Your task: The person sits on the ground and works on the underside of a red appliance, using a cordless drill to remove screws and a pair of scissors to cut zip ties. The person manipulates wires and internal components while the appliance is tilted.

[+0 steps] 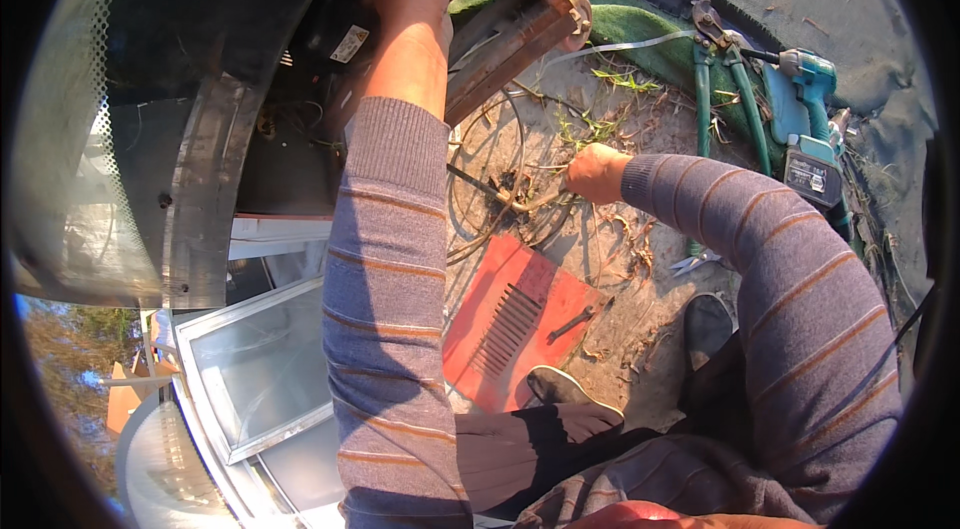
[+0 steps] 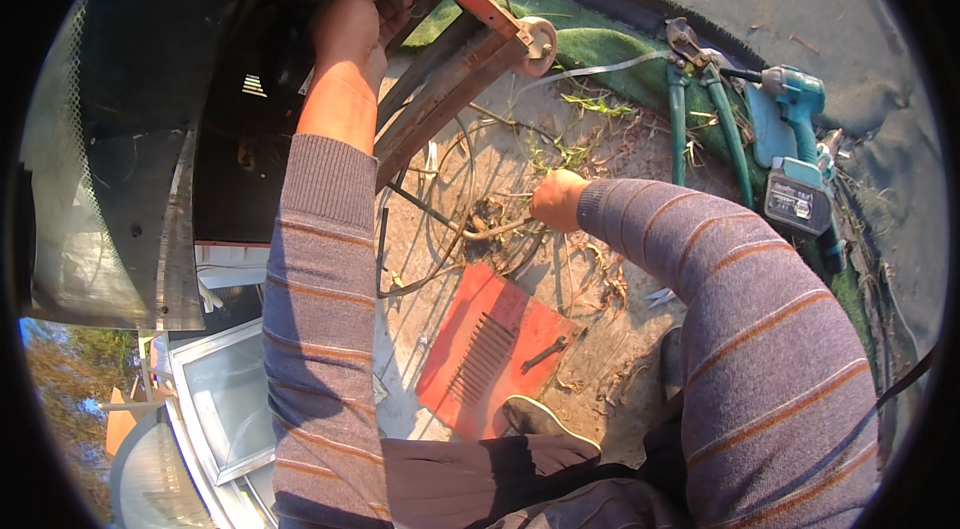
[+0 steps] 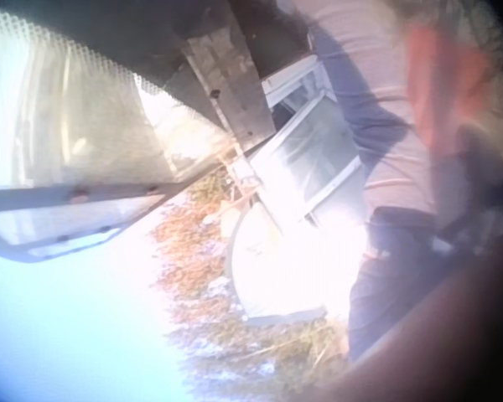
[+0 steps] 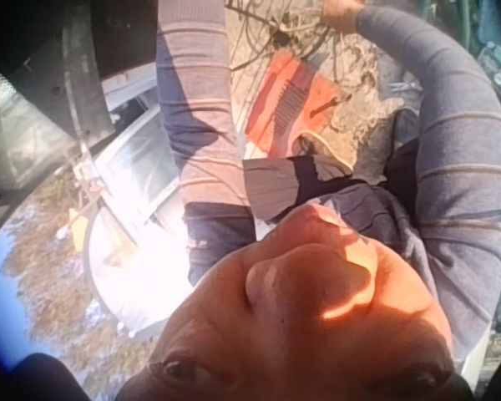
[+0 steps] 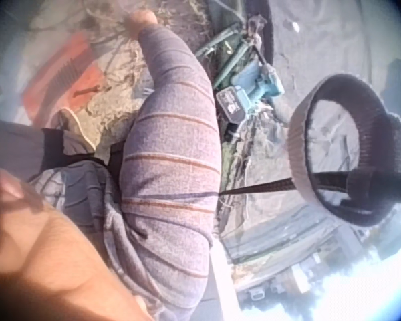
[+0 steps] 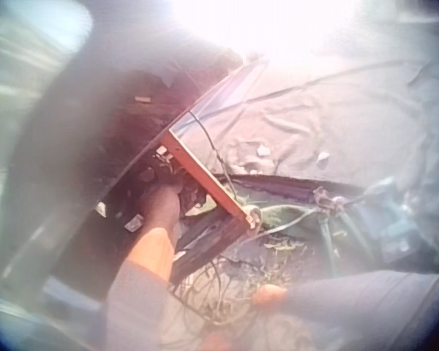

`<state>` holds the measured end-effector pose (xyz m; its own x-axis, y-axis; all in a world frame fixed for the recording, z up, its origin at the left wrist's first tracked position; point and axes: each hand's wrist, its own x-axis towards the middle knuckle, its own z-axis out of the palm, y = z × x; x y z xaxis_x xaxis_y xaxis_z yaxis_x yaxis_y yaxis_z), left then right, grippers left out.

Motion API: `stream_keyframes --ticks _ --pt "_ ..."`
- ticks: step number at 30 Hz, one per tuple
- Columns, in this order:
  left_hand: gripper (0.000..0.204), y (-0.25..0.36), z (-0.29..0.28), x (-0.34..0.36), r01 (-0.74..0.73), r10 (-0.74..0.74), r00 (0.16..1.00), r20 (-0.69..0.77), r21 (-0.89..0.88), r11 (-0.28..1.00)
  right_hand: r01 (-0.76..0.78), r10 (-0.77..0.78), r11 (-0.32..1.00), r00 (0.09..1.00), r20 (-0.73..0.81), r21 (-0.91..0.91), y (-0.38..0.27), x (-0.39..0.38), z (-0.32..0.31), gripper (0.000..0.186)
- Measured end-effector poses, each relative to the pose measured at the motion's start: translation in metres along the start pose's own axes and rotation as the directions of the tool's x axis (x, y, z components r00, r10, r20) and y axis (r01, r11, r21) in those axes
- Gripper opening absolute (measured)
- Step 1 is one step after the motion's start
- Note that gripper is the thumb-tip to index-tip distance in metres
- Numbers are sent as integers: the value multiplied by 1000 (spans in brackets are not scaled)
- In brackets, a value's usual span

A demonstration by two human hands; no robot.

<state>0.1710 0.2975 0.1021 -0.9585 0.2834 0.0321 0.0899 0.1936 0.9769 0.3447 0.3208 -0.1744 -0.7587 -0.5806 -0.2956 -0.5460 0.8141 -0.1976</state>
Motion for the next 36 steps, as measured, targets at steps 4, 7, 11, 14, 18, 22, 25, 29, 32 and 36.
stream_keyframes --ticks 4,7,11,14,18,22,25,29,32,36 --pt "25 -2 16 14 -55 51 997 -49 -65 996 26 -26 1000 1000 2 5 3 -4 5 16" --pt "32 -5 10 11 -74 70 996 -59 -80 994 10 -8 999 999 45 -33 5 -2 10 16" --pt "33 -16 -12 -7 -128 127 992 13 69 989 0 2 999 999 38 -48 6 -1 12 16" --pt "28 -26 -28 -24 -127 127 992 10 25 992 -6 7 998 1000 22 -60 5 -1 11 16" --pt "34 -48 -57 -68 -224 232 971 -59 110 968 -4 4 999 1000 11 -33 3 2 6 15" --pt "34 -69 -111 -138 -133 142 990 -12 294 946 -12 13 1000 999 -33 24 5 4 2 15" --pt "28 -81 -146 -203 -42 47 999 -11 290 956 -27 33 995 998 -61 98 12 2 2 13" --pt "27 -97 -166 -249 -115 119 993 15 398 910 -66 72 996 993 -89 62 28 -5 -4 14" --pt "28 -102 -172 -249 97 -65 990 -126 266 959 -120 128 988 988 -88 93 39 -4 -13 14" --pt "29 -99 -170 -241 203 -172 969 -178 173 964 -119 129 989 984 -124 86 42 1 -20 14"
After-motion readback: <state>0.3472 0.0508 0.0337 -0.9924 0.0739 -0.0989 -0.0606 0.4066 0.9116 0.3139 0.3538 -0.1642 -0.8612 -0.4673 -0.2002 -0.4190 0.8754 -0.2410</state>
